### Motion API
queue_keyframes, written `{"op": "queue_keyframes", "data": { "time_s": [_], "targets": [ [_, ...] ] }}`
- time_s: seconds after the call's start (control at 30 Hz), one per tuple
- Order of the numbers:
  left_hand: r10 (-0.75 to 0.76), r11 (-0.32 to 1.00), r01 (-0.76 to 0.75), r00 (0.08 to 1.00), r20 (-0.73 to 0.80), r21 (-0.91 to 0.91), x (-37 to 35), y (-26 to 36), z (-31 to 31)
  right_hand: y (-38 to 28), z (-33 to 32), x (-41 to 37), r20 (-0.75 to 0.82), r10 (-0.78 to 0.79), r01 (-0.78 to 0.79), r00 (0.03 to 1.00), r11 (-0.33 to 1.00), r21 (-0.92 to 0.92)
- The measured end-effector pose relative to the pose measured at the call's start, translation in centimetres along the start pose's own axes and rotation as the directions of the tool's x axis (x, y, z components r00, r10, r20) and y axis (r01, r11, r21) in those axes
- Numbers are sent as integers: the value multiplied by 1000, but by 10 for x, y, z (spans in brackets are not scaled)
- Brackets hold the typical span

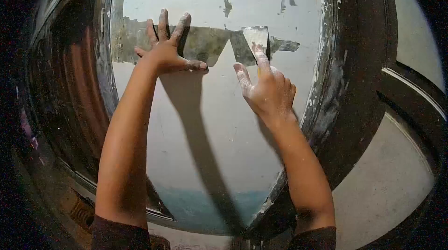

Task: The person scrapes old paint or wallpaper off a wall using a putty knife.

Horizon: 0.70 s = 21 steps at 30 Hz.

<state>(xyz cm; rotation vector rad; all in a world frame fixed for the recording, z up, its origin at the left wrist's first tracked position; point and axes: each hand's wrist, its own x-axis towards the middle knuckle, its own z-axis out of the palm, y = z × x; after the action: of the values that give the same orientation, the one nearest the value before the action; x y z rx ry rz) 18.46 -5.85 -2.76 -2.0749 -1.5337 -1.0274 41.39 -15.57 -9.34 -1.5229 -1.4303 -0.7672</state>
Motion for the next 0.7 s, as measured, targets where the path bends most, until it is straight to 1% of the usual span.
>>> {"op": "queue_keyframes", "data": {
  "time_s": [0.03,0.13,0.2,0.27,0.3,0.4,0.47,0.53,0.63,0.67,0.7],
  "targets": [
    [2,1000,-2,1000,9,-6,0,1,0,-4,-1,6,-2,13,-13,1000,999,-39],
    [2,1000,-2,1000,0,13,0,1,1,-10,-7,32,-96,-9,12,995,999,32],
    [10,1000,-10,1000,-3,4,1,1,2,-10,-5,27,-86,3,1,996,999,46],
    [-9,1000,9,1000,9,-25,-6,4,-2,-6,8,3,-76,1,1,997,999,32],
    [-11,1000,12,1000,14,-22,-6,4,-1,-7,11,-5,-78,28,-26,997,999,22],
    [-9,1000,10,1000,21,-13,-6,5,-4,-12,7,16,-118,24,-21,993,1000,22],
    [-26,1000,26,999,44,4,-2,5,-2,-22,-7,34,-125,30,-23,992,998,60],
    [-13,1000,13,999,45,4,-2,4,-4,-22,-8,37,-119,45,-40,992,998,38],
    [23,1000,-23,999,35,-5,-2,2,-2,-14,0,11,-90,47,-43,995,998,53],
    [12,1000,-13,997,79,3,2,2,-3,-11,1,9,-89,38,-29,995,994,108],
    [7,1000,-7,996,89,1,2,3,-7,-14,-3,16,-79,62,-55,995,995,86]
  ]
}}
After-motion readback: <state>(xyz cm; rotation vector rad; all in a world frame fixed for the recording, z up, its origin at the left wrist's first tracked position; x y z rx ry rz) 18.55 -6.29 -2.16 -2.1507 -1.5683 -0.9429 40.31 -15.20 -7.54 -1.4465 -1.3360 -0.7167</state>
